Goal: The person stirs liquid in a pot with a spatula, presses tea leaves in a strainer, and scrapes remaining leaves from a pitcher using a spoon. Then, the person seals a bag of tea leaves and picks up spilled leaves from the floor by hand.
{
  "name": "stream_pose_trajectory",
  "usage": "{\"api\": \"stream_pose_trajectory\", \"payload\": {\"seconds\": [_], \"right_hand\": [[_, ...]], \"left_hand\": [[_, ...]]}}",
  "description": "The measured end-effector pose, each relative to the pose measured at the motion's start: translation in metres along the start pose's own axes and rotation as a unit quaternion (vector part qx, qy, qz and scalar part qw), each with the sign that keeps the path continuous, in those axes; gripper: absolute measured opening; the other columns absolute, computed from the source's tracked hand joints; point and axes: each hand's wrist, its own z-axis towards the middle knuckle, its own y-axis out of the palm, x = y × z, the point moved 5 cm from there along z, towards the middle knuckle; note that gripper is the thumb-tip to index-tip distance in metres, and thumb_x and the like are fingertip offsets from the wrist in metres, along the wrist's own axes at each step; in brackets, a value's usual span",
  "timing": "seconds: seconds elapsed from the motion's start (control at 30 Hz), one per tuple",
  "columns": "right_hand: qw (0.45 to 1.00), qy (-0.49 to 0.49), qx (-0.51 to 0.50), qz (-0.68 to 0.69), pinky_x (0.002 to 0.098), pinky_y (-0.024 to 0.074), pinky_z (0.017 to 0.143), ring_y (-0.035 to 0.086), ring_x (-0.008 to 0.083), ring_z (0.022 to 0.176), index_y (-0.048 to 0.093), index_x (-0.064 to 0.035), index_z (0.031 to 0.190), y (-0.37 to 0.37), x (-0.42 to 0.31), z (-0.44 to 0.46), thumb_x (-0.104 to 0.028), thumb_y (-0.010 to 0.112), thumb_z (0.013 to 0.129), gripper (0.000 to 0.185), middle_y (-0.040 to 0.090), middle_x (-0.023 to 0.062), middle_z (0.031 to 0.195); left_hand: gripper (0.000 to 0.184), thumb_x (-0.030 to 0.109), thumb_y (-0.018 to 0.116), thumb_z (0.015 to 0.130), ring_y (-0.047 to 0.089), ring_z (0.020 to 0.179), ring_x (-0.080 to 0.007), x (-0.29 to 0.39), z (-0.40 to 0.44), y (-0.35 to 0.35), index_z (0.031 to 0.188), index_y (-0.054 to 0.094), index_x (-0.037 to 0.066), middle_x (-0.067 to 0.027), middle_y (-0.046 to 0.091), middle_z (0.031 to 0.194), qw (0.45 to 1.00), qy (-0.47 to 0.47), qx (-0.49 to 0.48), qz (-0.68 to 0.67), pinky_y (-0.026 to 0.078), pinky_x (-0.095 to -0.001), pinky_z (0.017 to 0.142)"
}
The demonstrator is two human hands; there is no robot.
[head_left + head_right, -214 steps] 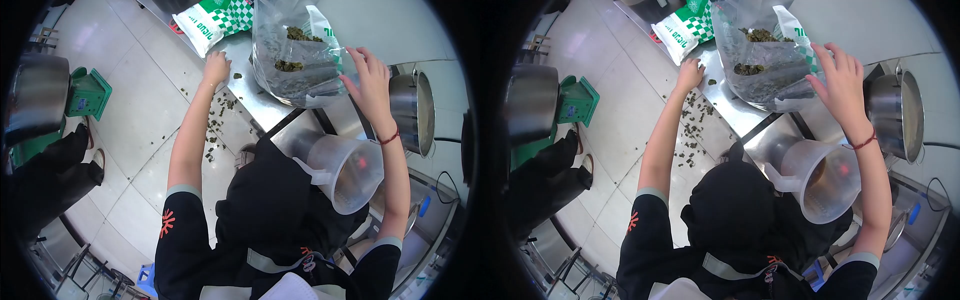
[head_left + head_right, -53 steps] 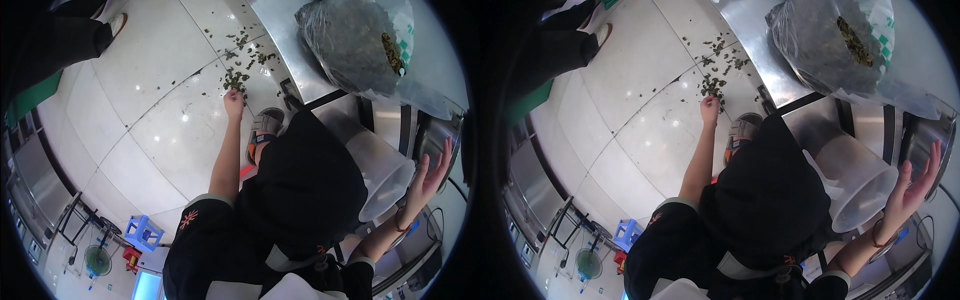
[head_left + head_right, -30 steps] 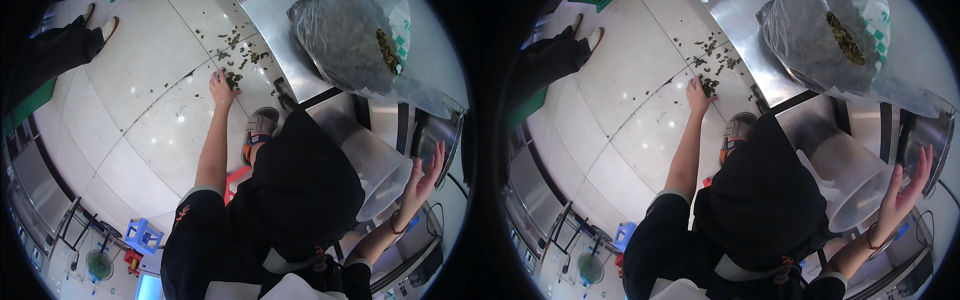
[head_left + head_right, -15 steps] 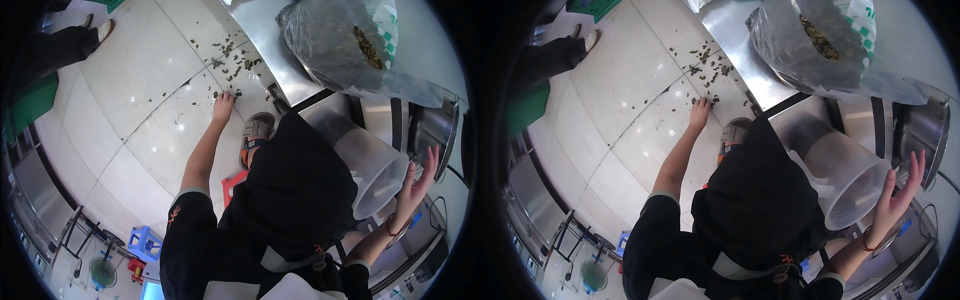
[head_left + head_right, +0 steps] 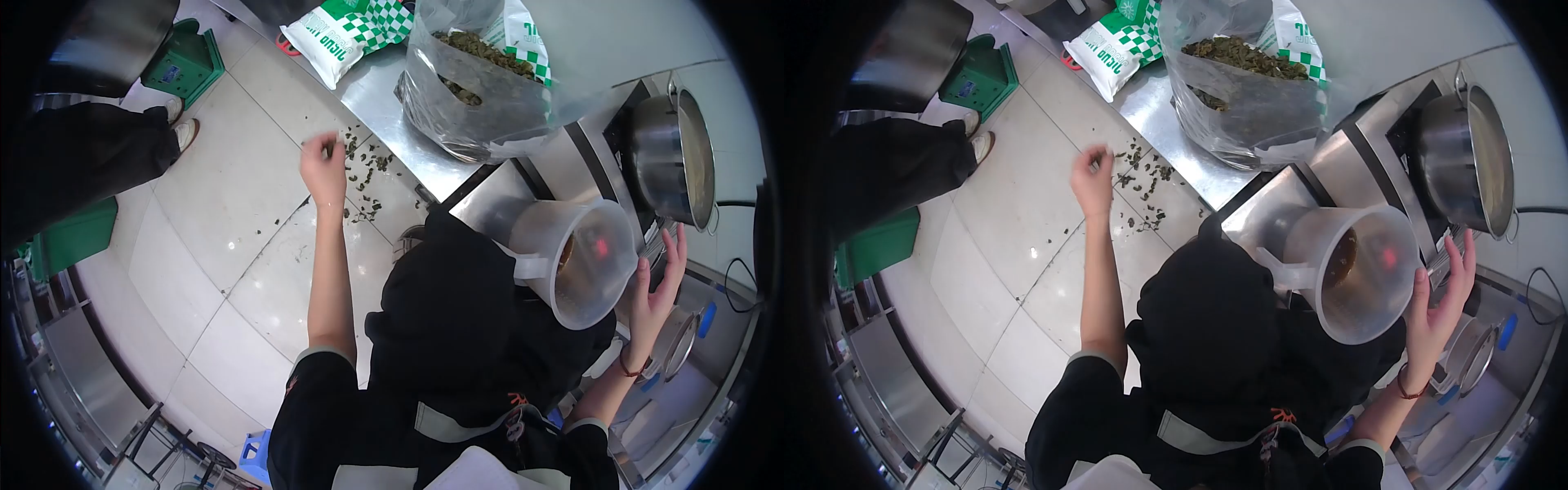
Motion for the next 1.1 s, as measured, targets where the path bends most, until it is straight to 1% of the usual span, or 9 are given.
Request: {"api": "stream_pose_trajectory", "payload": {"seconds": [0.13,0.23,0.5,0.57,0.63,0.83,0.87,0.93,1.1], "right_hand": [[0.999,0.002,0.008,0.031,0.0398,0.0222,0.105,0.03,0.0294,0.129,0.048,-0.005,0.122,-0.009,-0.002,-0.01,-0.018,0.056,0.086,0.039,0.033,0.013,0.14],[0.999,0.005,0.017,0.042,0.0398,0.0221,0.105,0.03,0.0295,0.129,0.048,-0.0048,0.122,-0.016,-0.003,-0.014,-0.016,0.056,0.086,0.039,0.033,0.013,0.14],[1.0,-0.003,0.008,0.027,0.0399,0.022,0.105,0.03,0.0293,0.129,0.048,-0.0038,0.122,-0.024,-0.001,-0.009,-0.015,0.055,0.085,0.039,0.033,0.0137,0.14],[1.0,-0.009,0.007,0.019,0.0403,0.0223,0.105,0.031,0.0297,0.129,0.048,-0.0034,0.122,-0.025,0.005,0.001,-0.015,0.055,0.086,0.039,0.034,0.0142,0.139],[0.999,-0.033,0.005,0.013,0.0393,0.0231,0.105,0.033,0.029,0.128,0.047,-0.0031,0.122,-0.021,0.006,0.027,-0.015,0.054,0.087,0.038,0.037,0.0148,0.137],[0.951,-0.113,0.102,-0.268,0.0355,0.0266,0.103,0.038,0.0265,0.125,0.049,-0.0017,0.121,-0.04,0.087,0.172,-0.016,0.045,0.092,0.033,0.042,0.0157,0.133],[0.938,-0.097,0.088,-0.322,0.0351,0.0264,0.103,0.038,0.0263,0.125,0.049,-0.0015,0.122,-0.041,0.1,0.199,-0.017,0.043,0.093,0.033,0.043,0.0158,0.133],[0.902,-0.243,0.232,-0.273,0.0582,0.0072,0.105,-0.001,0.0469,0.132,0.01,0.002,0.139,-0.039,-0.009,0.228,-0.053,0.044,0.087,0.083,0.001,0.0287,0.144],[0.894,-0.296,0.267,-0.204,0.0581,0.0051,0.104,0.001,0.0512,0.13,0.006,0.013,0.135,-0.022,0.009,0.307,-0.047,0.036,0.091,0.081,0.001,0.0393,0.138]], "left_hand": [[0.013,0.006,0.064,0.078,0.059,0.08,-0.0156,0.181,0.046,-0.025,0.089,0.062,-0.001,-0.0049,0.06,0.084,0.968,0.153,0.01,-0.199,0.048,-0.0277,0.074],[0.019,0.008,0.064,0.077,0.06,0.083,-0.0156,0.265,0.052,-0.01,0.095,0.062,0.001,-0.0088,0.061,0.092,0.948,0.283,-0.064,-0.13,0.049,-0.0283,0.073],[0.027,0.013,0.064,0.079,0.061,0.088,-0.0149,0.268,0.037,0.032,0.105,0.063,0.007,-0.0096,0.062,0.106,0.858,0.491,-0.154,0.0,0.048,-0.0265,0.076],[0.026,0.015,0.059,0.085,0.059,0.091,-0.0148,0.229,0.062,0.009,0.107,0.061,0.003,-0.0077,0.062,0.105,0.891,0.254,-0.256,-0.277,0.048,-0.0267,0.076],[0.025,0.016,0.052,0.09,0.058,0.092,-0.0139,0.157,0.086,-0.014,0.105,0.06,-0.002,-0.007,0.062,0.102,0.924,0.14,-0.117,-0.336,0.047,-0.0249,0.075],[0.033,0.022,0.053,0.089,0.054,0.1,-0.0256,-0.17,0.021,-0.032,0.111,0.054,-0.003,-0.015,0.056,0.111,0.991,-0.057,0.093,0.081,0.043,-0.0336,0.084],[0.033,0.017,0.053,0.087,0.049,0.107,-0.0308,-0.201,-0.009,-0.029,0.113,0.051,-0.004,-0.0196,0.05,0.117,0.985,-0.078,0.084,0.132,0.039,-0.0374,0.09],[0.039,0.011,0.052,0.085,0.039,0.117,-0.0385,-0.241,-0.071,-0.024,0.119,0.044,-0.006,-0.0272,0.04,0.126,0.962,-0.149,0.085,0.214,0.033,-0.0425,0.098],[0.048,0.009,0.05,0.084,0.029,0.124,-0.044,-0.297,-0.156,0.0,0.124,0.033,-0.012,-0.0335,0.03,0.131,0.908,-0.316,0.107,0.254,0.025,-0.0438,0.105]]}}
